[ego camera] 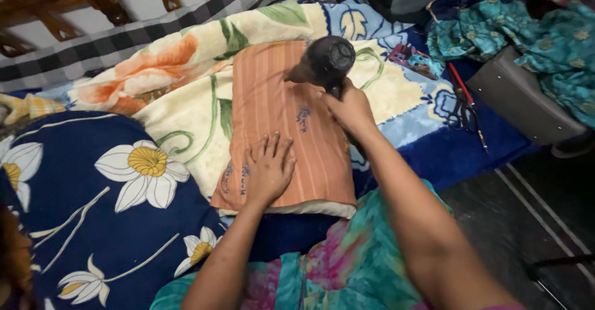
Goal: The person uses a hairdryer to dry two different patterned fabrics on a bed, moving the dryer across the material while using their hand to smooth it.
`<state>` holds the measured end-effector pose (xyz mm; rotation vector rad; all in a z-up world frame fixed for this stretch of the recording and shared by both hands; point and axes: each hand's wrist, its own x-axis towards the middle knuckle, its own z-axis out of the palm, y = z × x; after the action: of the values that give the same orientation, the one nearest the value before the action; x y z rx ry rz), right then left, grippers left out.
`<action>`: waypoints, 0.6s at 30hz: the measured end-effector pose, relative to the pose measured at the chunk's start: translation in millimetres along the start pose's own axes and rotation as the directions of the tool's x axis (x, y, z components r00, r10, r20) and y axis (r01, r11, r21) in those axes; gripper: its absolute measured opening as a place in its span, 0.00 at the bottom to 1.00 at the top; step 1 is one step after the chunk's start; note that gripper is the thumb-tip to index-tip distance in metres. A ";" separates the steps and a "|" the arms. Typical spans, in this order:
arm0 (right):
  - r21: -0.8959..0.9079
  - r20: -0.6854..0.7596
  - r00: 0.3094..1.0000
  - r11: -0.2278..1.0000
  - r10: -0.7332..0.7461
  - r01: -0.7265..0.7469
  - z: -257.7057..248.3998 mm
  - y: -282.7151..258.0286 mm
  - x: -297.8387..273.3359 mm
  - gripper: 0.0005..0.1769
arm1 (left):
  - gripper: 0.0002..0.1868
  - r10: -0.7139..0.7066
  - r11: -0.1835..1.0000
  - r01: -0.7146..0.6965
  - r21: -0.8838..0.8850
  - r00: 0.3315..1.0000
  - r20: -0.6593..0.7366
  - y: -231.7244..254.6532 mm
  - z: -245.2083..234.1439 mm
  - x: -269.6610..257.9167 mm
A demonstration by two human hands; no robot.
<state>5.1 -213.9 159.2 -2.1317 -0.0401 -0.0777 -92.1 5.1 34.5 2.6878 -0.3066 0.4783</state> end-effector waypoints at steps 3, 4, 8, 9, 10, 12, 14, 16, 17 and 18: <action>-0.131 -0.047 0.999 0.991 -0.024 0.018 -35.5 -21.2 -20.4 0.30 | 0.28 0.004 1.000 -0.004 0.000 1.000 -0.004 0.0 0.2 -0.6; -0.134 -0.053 0.998 0.991 -0.019 0.012 -46.3 -24.8 -25.6 0.30 | 0.28 -0.001 1.000 0.001 0.008 1.000 -0.010 0.3 -0.5 -0.3; -0.205 -0.041 0.984 0.962 0.175 -0.179 -78.6 -20.8 -29.8 0.30 | 0.28 -0.001 1.000 0.001 0.018 1.000 -0.002 4.2 -4.5 -0.9; -0.147 -0.014 0.976 0.965 0.217 -0.216 -79.7 -15.7 -25.5 0.29 | 0.28 0.005 1.000 -0.004 0.025 1.000 -0.011 4.1 -6.5 -1.1; -0.142 -0.019 0.977 0.966 0.215 -0.215 -78.0 -7.6 -22.1 0.29 | 0.28 0.011 0.999 -0.010 0.031 1.000 -0.020 4.0 -8.4 -1.3; -0.069 0.053 0.963 0.963 0.264 -0.260 -71.4 17.4 -11.6 0.31 | 0.28 0.000 0.999 0.000 0.040 1.000 -0.008 5.3 -10.2 0.7; -0.080 -0.036 0.969 0.966 0.244 -0.246 -39.6 49.0 9.3 0.32 | 0.28 -0.016 0.999 0.016 0.042 1.000 0.010 6.3 -9.4 -0.8; -0.096 -0.123 0.968 0.969 0.217 -0.229 -8.5 84.5 37.0 0.32 | 0.28 -0.010 0.999 0.010 0.043 1.000 -0.006 6.4 -8.1 0.2; -0.209 -0.240 0.971 0.976 0.000 -0.052 8.5 99.5 50.7 0.33 | 0.28 -0.010 0.999 0.010 0.044 1.000 -0.008 6.5 -7.7 -0.2; -0.339 -0.322 0.919 0.934 -0.226 0.111 19.3 111.9 62.1 0.34 | 0.28 -0.003 0.999 0.004 0.046 1.000 -0.016 6.5 -7.4 -0.5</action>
<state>74.5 -257.4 59.0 -2.3958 0.0003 -0.6124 -96.4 2.4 42.9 2.7275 -0.2893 0.5109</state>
